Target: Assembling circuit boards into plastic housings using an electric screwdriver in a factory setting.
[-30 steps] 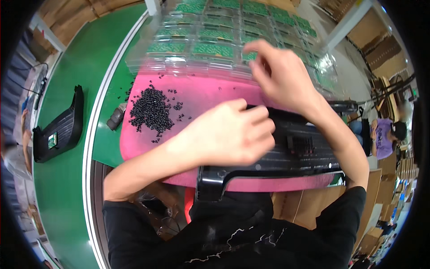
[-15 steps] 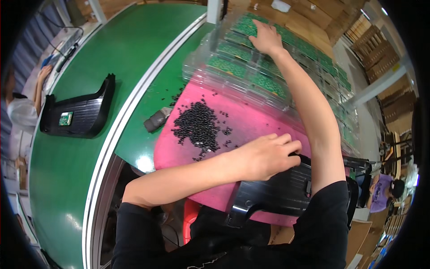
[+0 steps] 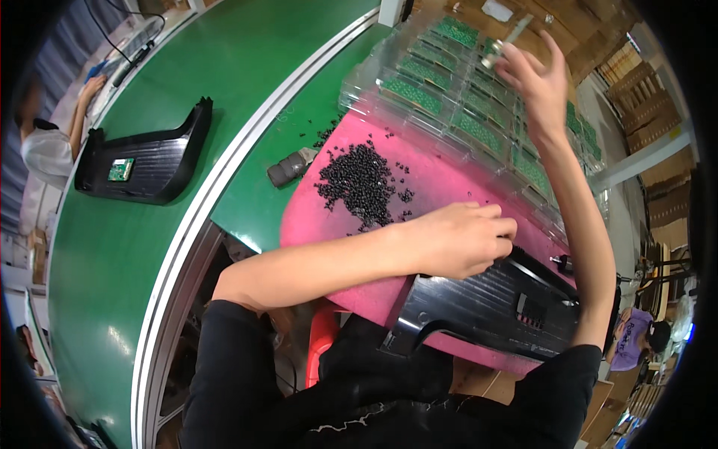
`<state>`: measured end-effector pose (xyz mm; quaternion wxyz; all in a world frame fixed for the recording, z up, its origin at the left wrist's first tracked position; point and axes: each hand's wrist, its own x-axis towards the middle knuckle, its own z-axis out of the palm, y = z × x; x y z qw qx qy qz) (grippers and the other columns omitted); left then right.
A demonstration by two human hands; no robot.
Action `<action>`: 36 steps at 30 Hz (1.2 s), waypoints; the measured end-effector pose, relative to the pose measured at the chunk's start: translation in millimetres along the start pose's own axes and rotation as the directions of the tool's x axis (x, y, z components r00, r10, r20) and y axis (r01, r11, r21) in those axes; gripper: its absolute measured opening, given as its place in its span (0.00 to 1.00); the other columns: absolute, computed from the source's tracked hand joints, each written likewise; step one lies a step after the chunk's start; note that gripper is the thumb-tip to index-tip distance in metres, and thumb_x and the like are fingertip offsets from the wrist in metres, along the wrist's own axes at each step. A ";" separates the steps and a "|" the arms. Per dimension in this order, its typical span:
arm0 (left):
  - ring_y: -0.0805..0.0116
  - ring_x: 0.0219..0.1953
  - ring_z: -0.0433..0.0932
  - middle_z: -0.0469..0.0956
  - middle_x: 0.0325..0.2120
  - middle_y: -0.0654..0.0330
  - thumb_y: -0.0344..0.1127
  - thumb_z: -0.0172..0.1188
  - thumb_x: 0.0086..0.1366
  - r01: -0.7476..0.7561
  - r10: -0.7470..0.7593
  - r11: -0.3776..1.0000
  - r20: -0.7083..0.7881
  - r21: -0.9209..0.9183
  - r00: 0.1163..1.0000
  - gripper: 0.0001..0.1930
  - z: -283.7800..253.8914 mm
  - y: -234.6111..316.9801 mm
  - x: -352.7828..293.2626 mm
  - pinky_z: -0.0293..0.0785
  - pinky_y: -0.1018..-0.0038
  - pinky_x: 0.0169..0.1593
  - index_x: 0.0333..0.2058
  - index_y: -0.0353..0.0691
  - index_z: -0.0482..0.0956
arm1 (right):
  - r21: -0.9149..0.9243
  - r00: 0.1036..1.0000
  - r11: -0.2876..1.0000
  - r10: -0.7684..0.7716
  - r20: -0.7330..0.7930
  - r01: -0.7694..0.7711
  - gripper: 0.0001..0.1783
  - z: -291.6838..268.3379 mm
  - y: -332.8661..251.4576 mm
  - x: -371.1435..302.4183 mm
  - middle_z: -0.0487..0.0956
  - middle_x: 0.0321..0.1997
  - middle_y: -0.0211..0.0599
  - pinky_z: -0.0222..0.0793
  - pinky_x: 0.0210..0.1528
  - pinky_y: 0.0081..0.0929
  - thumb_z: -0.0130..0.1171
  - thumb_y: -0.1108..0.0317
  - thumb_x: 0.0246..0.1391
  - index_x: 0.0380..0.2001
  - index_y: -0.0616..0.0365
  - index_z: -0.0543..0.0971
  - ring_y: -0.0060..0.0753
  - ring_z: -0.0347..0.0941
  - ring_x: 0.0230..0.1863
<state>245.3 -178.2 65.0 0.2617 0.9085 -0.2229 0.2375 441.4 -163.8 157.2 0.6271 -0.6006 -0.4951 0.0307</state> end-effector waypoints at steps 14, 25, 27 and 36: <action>0.69 0.54 0.74 0.74 0.57 0.60 0.29 0.77 0.48 0.256 -0.331 0.831 -0.069 -0.495 0.941 0.38 -11.5 60.9 51.8 0.73 0.72 0.53 0.59 0.36 0.71 | 0.159 1.000 0.987 0.015 0.023 -0.019 0.50 -120.0 -96.4 -209.0 0.72 0.56 0.53 0.72 0.61 0.41 0.64 0.68 0.48 0.70 0.59 0.48 0.45 0.74 0.57; 0.75 0.42 0.76 0.79 0.42 0.62 0.26 0.72 0.51 0.420 -0.409 0.826 0.112 -0.375 0.905 0.30 18.3 57.2 71.0 0.74 0.77 0.44 0.55 0.36 0.76 | -0.036 0.979 0.986 0.155 -0.135 -0.161 0.31 -180.6 -73.8 -276.4 0.79 0.52 0.46 0.74 0.52 0.24 0.61 0.77 0.59 0.65 0.66 0.64 0.29 0.76 0.52; 0.74 0.40 0.76 0.79 0.40 0.62 0.30 0.71 0.52 0.353 -0.326 0.890 0.137 -0.290 0.935 0.29 28.9 53.4 70.6 0.75 0.76 0.40 0.55 0.37 0.76 | -0.081 0.970 0.973 0.205 -0.129 -0.216 0.31 -190.0 -63.2 -290.5 0.79 0.53 0.43 0.73 0.53 0.25 0.66 0.73 0.55 0.61 0.64 0.70 0.28 0.76 0.52; 0.56 0.40 0.79 0.75 0.42 0.56 0.38 0.72 0.50 0.194 -0.190 0.981 0.354 0.024 0.916 0.27 59.7 46.7 57.6 0.78 0.66 0.41 0.48 0.36 0.74 | -0.475 0.952 0.863 0.271 0.145 -0.173 0.27 -208.9 -39.7 -307.6 0.78 0.54 0.40 0.65 0.60 0.38 0.75 0.70 0.36 0.43 0.63 0.79 0.46 0.71 0.57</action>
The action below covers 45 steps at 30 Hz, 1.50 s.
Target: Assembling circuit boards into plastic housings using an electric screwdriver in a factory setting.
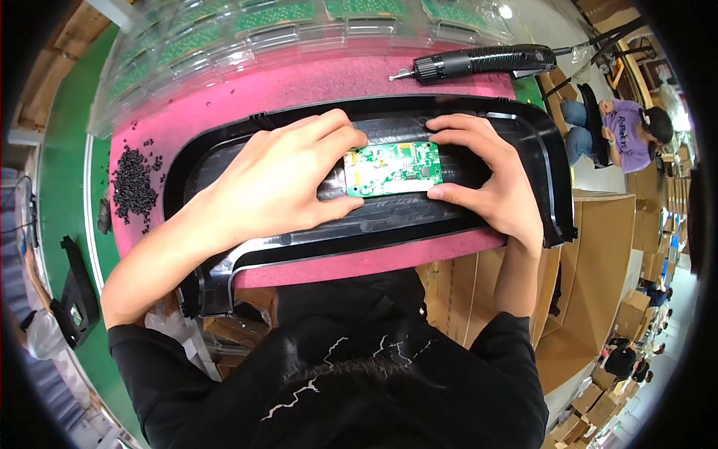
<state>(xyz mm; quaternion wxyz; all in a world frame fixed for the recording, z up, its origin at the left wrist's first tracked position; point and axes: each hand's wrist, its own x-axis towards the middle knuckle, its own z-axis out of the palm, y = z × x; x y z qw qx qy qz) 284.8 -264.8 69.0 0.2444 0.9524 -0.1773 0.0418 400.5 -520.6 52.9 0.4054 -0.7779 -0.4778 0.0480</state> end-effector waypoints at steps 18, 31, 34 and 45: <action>0.53 0.45 0.78 0.73 0.44 0.56 0.37 0.74 0.49 0.066 -0.066 0.998 0.055 0.003 0.996 0.29 -2.7 -3.9 -2.2 0.77 0.64 0.46 0.50 0.37 0.74 | -0.073 0.999 0.997 -0.036 -0.006 0.035 0.27 7.6 -2.4 1.7 0.78 0.53 0.41 0.67 0.58 0.37 0.74 0.72 0.36 0.44 0.64 0.79 0.46 0.71 0.56; 0.46 0.37 0.79 0.77 0.33 0.48 0.35 0.60 0.64 0.207 -0.107 0.948 -0.372 0.241 0.922 0.14 -54.8 -21.4 -51.7 0.77 0.59 0.39 0.42 0.31 0.76 | 0.153 0.962 0.985 0.118 -0.248 -0.081 0.37 11.4 11.4 -2.5 0.70 0.60 0.42 0.57 0.66 0.33 0.61 0.75 0.48 0.63 0.63 0.65 0.37 0.66 0.61; 0.47 0.41 0.77 0.76 0.37 0.50 0.28 0.60 0.60 0.392 -0.218 0.837 -0.426 0.381 0.878 0.13 -66.9 -61.5 -96.5 0.75 0.60 0.44 0.43 0.32 0.76 | -0.042 0.922 0.999 0.015 -0.386 -0.034 0.32 1.7 17.8 3.7 0.70 0.59 0.39 0.50 0.67 0.32 0.58 0.69 0.55 0.63 0.62 0.65 0.35 0.62 0.63; 0.52 0.50 0.74 0.74 0.45 0.53 0.24 0.62 0.56 0.439 -0.365 0.837 -0.264 0.327 0.893 0.20 -61.3 -86.8 -148.6 0.71 0.63 0.52 0.50 0.34 0.75 | 0.146 0.781 0.842 0.538 -0.317 -0.520 0.30 -122.1 89.9 43.3 0.73 0.39 0.28 0.59 0.39 0.17 0.58 0.61 0.63 0.67 0.46 0.65 0.15 0.61 0.33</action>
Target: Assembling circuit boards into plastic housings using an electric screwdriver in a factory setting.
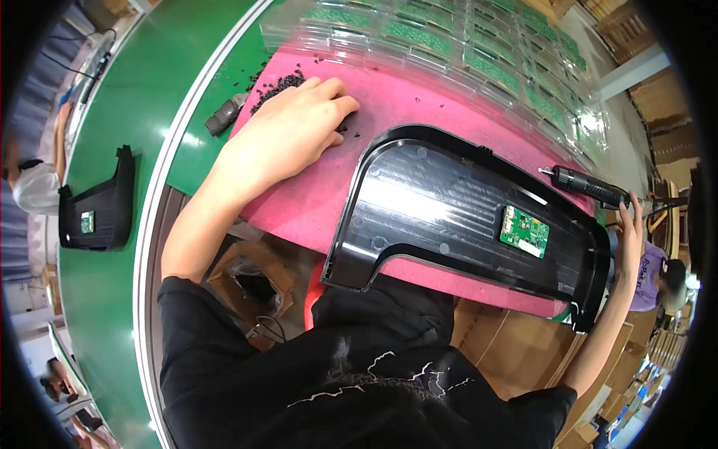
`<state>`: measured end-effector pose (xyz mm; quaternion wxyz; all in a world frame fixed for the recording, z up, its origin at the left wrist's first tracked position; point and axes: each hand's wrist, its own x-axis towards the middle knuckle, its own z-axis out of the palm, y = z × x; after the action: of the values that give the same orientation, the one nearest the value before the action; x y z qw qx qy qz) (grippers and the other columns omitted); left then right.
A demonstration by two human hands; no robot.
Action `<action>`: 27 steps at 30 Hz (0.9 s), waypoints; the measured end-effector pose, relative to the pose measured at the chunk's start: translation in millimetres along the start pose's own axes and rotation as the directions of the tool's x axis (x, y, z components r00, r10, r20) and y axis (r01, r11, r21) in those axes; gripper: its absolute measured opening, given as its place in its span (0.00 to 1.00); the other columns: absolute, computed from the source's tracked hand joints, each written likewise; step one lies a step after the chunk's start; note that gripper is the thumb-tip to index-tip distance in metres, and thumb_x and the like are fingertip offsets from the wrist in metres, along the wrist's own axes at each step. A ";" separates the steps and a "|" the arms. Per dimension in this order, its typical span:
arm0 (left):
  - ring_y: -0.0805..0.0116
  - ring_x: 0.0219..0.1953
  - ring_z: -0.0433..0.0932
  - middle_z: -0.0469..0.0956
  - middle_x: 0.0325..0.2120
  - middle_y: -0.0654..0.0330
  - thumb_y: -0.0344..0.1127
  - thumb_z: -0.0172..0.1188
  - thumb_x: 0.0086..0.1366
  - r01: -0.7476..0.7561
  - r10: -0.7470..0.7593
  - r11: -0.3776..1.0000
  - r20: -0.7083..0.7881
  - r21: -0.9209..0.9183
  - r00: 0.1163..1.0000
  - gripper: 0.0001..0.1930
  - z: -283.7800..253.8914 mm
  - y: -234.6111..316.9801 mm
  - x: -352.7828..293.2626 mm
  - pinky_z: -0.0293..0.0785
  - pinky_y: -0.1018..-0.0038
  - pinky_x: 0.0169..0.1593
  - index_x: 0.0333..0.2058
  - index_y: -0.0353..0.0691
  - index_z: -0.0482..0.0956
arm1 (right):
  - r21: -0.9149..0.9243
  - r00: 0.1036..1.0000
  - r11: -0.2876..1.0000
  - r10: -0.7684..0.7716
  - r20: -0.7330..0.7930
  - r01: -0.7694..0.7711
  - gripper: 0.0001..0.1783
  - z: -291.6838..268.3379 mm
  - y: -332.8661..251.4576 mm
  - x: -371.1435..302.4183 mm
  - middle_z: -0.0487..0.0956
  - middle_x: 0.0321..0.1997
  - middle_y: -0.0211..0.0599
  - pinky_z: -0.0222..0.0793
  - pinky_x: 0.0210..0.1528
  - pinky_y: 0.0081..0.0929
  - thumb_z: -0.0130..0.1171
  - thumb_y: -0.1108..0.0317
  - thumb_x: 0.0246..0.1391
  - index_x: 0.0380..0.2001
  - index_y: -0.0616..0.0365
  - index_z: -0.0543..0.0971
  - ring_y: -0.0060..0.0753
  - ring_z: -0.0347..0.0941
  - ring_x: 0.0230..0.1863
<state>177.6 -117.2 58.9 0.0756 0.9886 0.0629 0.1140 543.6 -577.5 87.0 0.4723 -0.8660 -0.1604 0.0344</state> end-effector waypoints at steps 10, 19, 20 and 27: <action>0.46 0.36 0.78 0.77 0.31 0.47 0.15 0.56 0.47 0.044 -0.047 0.997 -0.045 -0.066 0.998 0.15 10.9 -0.7 22.7 0.75 0.59 0.42 0.36 0.28 0.80 | 0.257 0.759 0.793 -0.350 -0.549 0.552 0.28 101.3 -72.8 4.4 0.79 0.38 0.39 0.66 0.33 0.16 0.64 0.63 0.59 0.56 0.61 0.64 0.22 0.72 0.37; 0.45 0.31 0.81 0.80 0.27 0.42 0.21 0.62 0.50 0.100 -0.093 0.967 0.043 -0.235 0.995 0.08 -2.2 -1.5 51.0 0.77 0.62 0.37 0.31 0.29 0.82 | 0.889 0.939 0.412 -0.339 -0.052 0.199 0.17 136.9 -114.9 -31.0 0.73 0.35 0.32 0.68 0.50 0.33 0.56 0.59 0.65 0.49 0.59 0.70 0.30 0.70 0.40; 0.45 0.31 0.81 0.80 0.27 0.42 0.21 0.62 0.50 0.096 -0.088 0.968 0.044 -0.232 0.995 0.08 -6.7 6.4 56.8 0.77 0.62 0.37 0.31 0.29 0.82 | 0.935 0.918 0.304 -0.394 -0.052 0.183 0.17 134.8 -119.4 -37.1 0.73 0.35 0.31 0.68 0.50 0.35 0.55 0.57 0.65 0.49 0.58 0.70 0.29 0.70 0.39; 0.71 0.33 0.83 0.83 0.30 0.58 0.23 0.65 0.56 -0.276 0.209 0.760 -0.181 -0.589 0.961 0.06 -26.7 92.8 107.4 0.80 0.76 0.41 0.34 0.32 0.83 | 1.000 0.857 0.026 -0.516 0.009 0.005 0.19 135.9 -140.8 -62.6 0.69 0.31 0.26 0.65 0.53 0.44 0.50 0.50 0.66 0.48 0.54 0.69 0.26 0.67 0.35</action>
<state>285.1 -189.3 123.0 0.3708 0.9037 -0.1016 0.1884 421.1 -416.5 123.0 0.8841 -0.2437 -0.3406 0.2071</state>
